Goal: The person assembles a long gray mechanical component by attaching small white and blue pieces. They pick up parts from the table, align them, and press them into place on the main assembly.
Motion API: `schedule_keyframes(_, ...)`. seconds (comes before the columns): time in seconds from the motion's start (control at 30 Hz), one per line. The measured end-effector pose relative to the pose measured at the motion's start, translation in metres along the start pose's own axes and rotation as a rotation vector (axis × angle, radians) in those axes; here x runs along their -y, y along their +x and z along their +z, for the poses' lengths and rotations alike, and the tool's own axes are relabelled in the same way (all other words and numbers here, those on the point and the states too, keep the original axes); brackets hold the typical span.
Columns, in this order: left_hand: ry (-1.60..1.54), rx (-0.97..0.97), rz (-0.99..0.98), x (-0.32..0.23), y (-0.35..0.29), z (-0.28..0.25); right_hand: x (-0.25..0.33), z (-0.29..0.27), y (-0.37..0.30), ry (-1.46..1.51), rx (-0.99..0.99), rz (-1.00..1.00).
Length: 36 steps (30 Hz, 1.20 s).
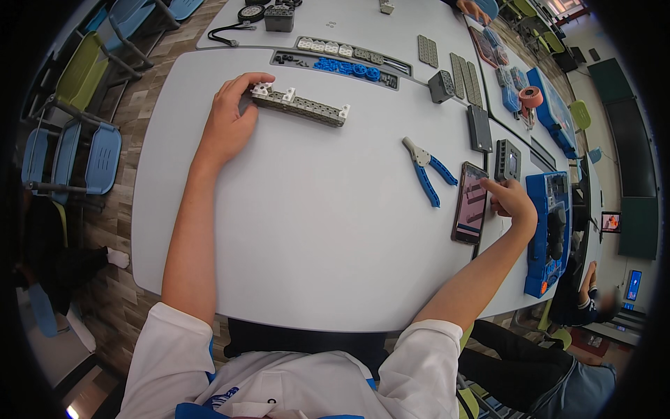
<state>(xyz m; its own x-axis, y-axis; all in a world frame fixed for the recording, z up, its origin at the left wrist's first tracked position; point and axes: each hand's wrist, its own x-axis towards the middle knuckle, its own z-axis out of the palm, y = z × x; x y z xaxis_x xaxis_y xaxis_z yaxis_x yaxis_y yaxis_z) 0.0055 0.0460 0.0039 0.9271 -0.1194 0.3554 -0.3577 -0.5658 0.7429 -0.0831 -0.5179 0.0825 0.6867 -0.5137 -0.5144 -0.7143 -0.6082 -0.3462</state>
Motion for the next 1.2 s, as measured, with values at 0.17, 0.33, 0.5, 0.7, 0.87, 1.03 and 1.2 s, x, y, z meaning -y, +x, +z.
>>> schedule_keyframes(0.17, -0.012, 0.003, -0.011, 0.001, 0.001, 0.000, -0.001, 0.001, 0.000, -0.024, -0.014, -0.002)
schedule_keyframes(0.33, -0.054, -0.022, 0.030, 0.007, 0.001, 0.003, 0.008, -0.003, -0.017, -0.083, -0.068, 0.010)
schedule_keyframes(0.5, -0.022, -0.054, 0.053, 0.008, 0.002, 0.006, 0.060, -0.021, -0.071, -0.277, -0.486, -0.391)
schedule_keyframes(0.7, -0.030, -0.004, -0.011, 0.004, 0.001, 0.002, 0.208, 0.065, -0.016, -0.081, -0.332, -0.986)
schedule_keyframes(0.87, -0.069, -0.001, -0.031, 0.005, 0.001, 0.001, 0.257, 0.120, 0.028, -0.258, -0.550, -1.086)
schedule_keyframes(1.03, -0.015, -0.053, 0.060, 0.009, 0.002, 0.006, 0.265, 0.132, 0.038, -0.374, -0.574, -1.093)
schedule_keyframes(1.2, 0.010, -0.042, 0.065, 0.009, 0.001, 0.006, 0.266, 0.143, 0.042, -0.410, -0.560, -1.063)
